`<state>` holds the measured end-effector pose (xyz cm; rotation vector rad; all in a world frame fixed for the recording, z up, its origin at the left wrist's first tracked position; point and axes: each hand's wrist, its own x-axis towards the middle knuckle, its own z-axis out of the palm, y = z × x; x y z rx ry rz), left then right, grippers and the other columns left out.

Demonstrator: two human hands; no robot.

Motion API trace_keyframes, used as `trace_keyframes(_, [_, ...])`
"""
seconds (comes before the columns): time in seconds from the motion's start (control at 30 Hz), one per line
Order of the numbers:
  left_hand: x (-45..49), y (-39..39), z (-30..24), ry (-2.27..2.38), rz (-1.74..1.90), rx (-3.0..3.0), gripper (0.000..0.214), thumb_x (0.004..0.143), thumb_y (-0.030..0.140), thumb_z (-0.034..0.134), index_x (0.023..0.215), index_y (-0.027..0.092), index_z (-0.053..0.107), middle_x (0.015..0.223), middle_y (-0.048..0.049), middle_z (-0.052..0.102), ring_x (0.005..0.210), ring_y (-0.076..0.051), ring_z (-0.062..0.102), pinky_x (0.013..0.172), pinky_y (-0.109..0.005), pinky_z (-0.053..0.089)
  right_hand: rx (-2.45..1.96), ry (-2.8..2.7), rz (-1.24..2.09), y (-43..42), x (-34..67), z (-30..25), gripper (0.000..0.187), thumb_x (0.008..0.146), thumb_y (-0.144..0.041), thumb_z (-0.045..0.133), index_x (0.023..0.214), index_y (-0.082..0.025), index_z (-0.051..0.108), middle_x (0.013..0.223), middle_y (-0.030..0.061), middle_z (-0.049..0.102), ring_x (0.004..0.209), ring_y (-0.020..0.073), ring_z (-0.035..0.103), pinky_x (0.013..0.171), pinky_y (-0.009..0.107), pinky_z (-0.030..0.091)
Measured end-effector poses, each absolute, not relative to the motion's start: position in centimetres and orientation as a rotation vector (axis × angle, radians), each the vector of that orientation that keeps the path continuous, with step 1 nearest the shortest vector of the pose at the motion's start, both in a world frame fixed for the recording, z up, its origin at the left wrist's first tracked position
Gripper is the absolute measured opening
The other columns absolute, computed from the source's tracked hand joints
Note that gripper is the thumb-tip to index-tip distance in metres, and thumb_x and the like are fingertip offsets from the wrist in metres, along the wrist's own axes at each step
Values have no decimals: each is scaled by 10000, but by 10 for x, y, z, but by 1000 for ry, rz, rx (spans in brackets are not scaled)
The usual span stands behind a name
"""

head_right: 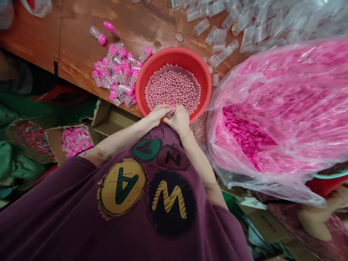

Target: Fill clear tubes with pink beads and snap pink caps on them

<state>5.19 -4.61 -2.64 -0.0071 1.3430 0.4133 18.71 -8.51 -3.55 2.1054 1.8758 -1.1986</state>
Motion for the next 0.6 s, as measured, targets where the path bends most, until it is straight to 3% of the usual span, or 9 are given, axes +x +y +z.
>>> trace_keyframes(0.07, [47, -47, -33, 1305, 413, -55, 409, 1112, -2, 649, 743, 149, 740, 716, 0, 722, 691, -103, 635, 752, -239, 530, 2173, 1808, -1258, -93, 187, -43, 406, 924, -463, 842, 1234, -248, 691, 1244, 184, 801, 1184, 400, 739, 1092, 593, 647])
trace_keyframes(0.17, [39, -46, -34, 1206, 487, -76, 294, 1115, 37, 671, 890, 139, 830, 850, -14, 815, 800, -117, 712, 878, -246, 584, 2194, 1861, -1308, -94, 190, -47, 564, 949, -499, 849, 1413, -222, 688, 1356, 190, 784, 1270, 388, 704, 1154, 598, 614])
trace_keyframes(0.27, [38, -46, -31, 1209, 527, -38, 209, 1082, 38, 735, 964, 155, 861, 882, 2, 840, 815, -120, 712, 909, -243, 587, 2148, 1972, -1172, -91, 188, -45, 797, 948, -442, 816, 1644, -123, 593, 1514, 264, 733, 1432, 448, 655, 1207, 648, 564])
trace_keyframes(0.33, [41, -48, -30, 1282, 552, 28, 234, 1067, 8, 733, 936, 162, 852, 879, 11, 836, 826, -117, 710, 913, -230, 579, 2112, 1997, -1028, -89, 183, -42, 843, 949, -430, 793, 1678, -70, 570, 1543, 311, 718, 1458, 488, 650, 1195, 660, 552])
trace_keyframes(0.47, [47, -57, -38, 1425, 527, 217, 285, 1064, -23, 689, 881, 148, 824, 885, -1, 820, 862, -125, 709, 923, -226, 572, 1975, 1985, -952, -89, 176, -36, 708, 992, -468, 740, 1542, -30, 659, 1421, 332, 771, 1339, 482, 709, 1124, 599, 568])
trace_keyframes(0.6, [48, -67, -50, 1472, 418, 420, 278, 1040, -32, 674, 874, 146, 809, 914, -26, 811, 924, -157, 735, 974, -263, 592, 1892, 1979, -973, -87, 183, -41, 469, 967, -496, 725, 1241, -115, 735, 1206, 265, 810, 1155, 431, 755, 1021, 509, 574])
